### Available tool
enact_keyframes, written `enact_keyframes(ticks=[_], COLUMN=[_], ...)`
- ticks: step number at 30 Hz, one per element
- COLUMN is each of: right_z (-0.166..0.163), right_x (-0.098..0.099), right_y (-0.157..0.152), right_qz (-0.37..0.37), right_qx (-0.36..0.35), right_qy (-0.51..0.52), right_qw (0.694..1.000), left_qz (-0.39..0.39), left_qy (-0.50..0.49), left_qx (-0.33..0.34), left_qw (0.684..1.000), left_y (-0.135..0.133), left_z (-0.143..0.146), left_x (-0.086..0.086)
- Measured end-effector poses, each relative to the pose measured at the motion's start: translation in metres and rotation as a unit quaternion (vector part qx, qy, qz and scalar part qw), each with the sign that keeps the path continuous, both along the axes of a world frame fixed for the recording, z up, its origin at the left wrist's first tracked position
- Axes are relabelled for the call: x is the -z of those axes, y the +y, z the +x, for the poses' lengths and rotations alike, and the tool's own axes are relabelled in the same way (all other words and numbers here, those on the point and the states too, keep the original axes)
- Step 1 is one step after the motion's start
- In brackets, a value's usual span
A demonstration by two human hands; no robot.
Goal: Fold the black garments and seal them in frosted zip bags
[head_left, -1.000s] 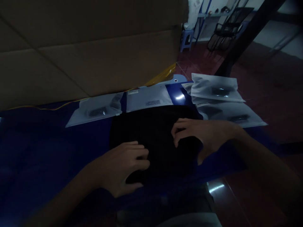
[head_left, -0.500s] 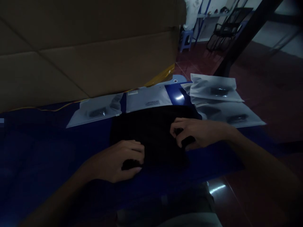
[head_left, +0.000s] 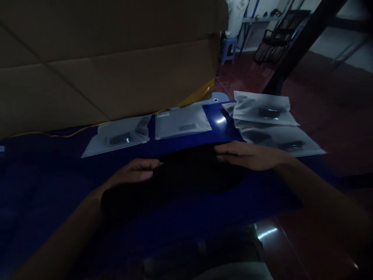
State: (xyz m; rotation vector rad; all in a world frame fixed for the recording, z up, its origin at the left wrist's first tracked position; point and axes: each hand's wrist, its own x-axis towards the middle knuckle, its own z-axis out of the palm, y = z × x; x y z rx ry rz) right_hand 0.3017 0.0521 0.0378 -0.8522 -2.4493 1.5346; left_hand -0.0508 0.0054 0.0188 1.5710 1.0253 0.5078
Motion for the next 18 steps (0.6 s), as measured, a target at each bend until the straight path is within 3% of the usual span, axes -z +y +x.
enact_keyframes(ticks=[2, 5, 7, 9, 12, 14, 16, 18], right_z=[-0.002, -0.007, -0.01, -0.012, -0.015, -0.017, -0.019, -0.021], right_x=[0.004, 0.011, 0.013, 0.015, 0.02, 0.025, 0.031, 0.035], right_y=[0.002, 0.003, 0.002, 0.001, -0.001, -0.003, -0.003, -0.004], right_qz=[0.014, 0.092, 0.147, 0.184, 0.269, 0.343, 0.395, 0.438], right_qx=[0.065, 0.176, 0.226, 0.23, 0.193, 0.179, 0.168, 0.147], right_qy=[0.006, -0.003, -0.032, -0.069, -0.14, -0.194, -0.219, -0.209], right_qw=[0.998, 0.98, 0.963, 0.953, 0.933, 0.902, 0.876, 0.862], left_qz=[0.03, 0.118, 0.154, 0.187, 0.3, 0.369, 0.435, 0.458], left_qy=[0.029, 0.089, 0.107, 0.117, 0.2, 0.252, 0.327, 0.37], left_qx=[-0.092, -0.206, -0.236, -0.249, -0.242, -0.224, -0.161, -0.089], left_qw=[0.995, 0.967, 0.953, 0.943, 0.901, 0.866, 0.823, 0.803], left_y=[0.001, 0.004, 0.007, 0.01, 0.008, 0.003, -0.005, -0.014], left_z=[-0.002, -0.002, 0.0, 0.003, 0.01, 0.016, 0.022, 0.027], left_x=[0.003, 0.003, 0.004, 0.007, 0.011, 0.012, 0.012, 0.013])
